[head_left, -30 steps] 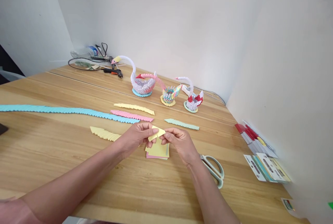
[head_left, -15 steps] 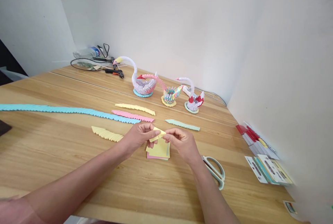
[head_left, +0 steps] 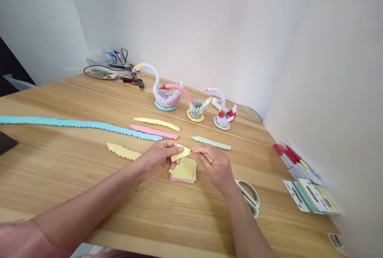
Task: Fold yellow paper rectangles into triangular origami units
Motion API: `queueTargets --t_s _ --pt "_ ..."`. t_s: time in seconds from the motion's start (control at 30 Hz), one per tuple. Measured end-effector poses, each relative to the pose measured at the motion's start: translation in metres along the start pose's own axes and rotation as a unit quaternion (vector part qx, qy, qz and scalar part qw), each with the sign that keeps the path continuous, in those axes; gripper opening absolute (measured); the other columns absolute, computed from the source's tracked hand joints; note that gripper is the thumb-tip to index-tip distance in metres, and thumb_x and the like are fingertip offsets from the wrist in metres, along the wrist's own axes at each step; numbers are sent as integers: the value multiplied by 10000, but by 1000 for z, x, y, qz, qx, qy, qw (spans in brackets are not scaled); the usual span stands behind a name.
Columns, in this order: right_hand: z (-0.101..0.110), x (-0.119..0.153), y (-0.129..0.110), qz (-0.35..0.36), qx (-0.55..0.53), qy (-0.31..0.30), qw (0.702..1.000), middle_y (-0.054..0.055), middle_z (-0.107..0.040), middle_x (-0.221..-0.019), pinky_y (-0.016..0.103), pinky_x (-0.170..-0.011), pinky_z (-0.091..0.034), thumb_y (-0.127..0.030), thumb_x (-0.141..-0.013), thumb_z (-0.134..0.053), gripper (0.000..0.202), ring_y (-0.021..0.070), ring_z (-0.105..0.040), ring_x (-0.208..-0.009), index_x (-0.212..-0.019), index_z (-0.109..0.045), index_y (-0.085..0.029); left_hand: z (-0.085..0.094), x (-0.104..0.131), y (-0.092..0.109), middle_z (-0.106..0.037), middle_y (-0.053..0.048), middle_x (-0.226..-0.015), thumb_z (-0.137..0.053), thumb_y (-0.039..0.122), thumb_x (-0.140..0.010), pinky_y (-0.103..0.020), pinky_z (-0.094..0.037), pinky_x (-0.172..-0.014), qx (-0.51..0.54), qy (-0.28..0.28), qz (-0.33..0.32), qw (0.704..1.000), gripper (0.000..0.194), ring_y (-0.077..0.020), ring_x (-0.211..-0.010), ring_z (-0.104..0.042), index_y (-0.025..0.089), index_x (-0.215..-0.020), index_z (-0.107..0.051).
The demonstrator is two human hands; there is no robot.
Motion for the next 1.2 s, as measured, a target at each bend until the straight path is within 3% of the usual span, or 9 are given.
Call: queueTargets --t_s 0.17,0.37,0.77,0.87,1.0,1.2 --pt "-11 2 -9 89 36 -37 995 58 -691 -913 307 -744 -489 -153 -889 -500 178 174 -633 -858 -966 -638 -234 -2 -2 -5 -558 20 -528 -671 399 -731 -186 -310 -432 0 -8 22 1000 334 -53 -402 -453 143 -614 -493" --pt "-9 5 -13 138 59 -8 989 65 -681 -855 279 -696 -496 -114 -861 -547 136 164 -633 -808 -929 -629 -197 -3 -1 -7 -563 26 -535 -681 401 -716 -181 -315 -443 -16 -25 43 999 318 -49 -397 -463 134 -662 -517" --pt "-13 6 -18 163 125 -19 979 72 -674 -901 280 -710 -472 -88 -863 -524 143 165 -612 -830 -915 -608 -192 -2 1 7 -574 28 -551 -680 390 -673 -188 -349 -453 -144 -8 5 990 288 -62 -421 -468 130 -669 -556" --pt "-15 3 -13 117 67 -29 990 64 -660 -889 278 -738 -469 -125 -882 -509 114 159 -602 -847 -883 -598 -195 -1 0 10 -564 27 -554 -642 393 -708 -192 -354 -460 -191 -3 -15 981 276 -66 -430 -458 132 -681 -556" --pt "-19 1 5 -2 -12 -29 999 18 -630 -795 266 -697 -451 -172 -873 -531 88 141 -586 -756 -812 -585 -205 -2 0 14 -536 26 -583 -541 395 -797 -194 -354 -479 -270 -12 -68 960 280 -73 -470 -464 136 -693 -555" --pt "-22 5 27 -150 -114 22 982 -6 -625 -743 251 -659 -464 -254 -783 -623 79 136 -591 -697 -842 -600 -206 -5 1 15 -511 25 -599 -486 421 -830 -190 -334 -480 -296 -18 -91 951 318 -75 -491 -459 136 -702 -548"
Point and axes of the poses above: each hand's wrist, its own x-axis away from the middle knuckle, its own z-axis out of the back of the hand, y = z × x, the point moved 8 cm from there along -x, towards the middle knuckle
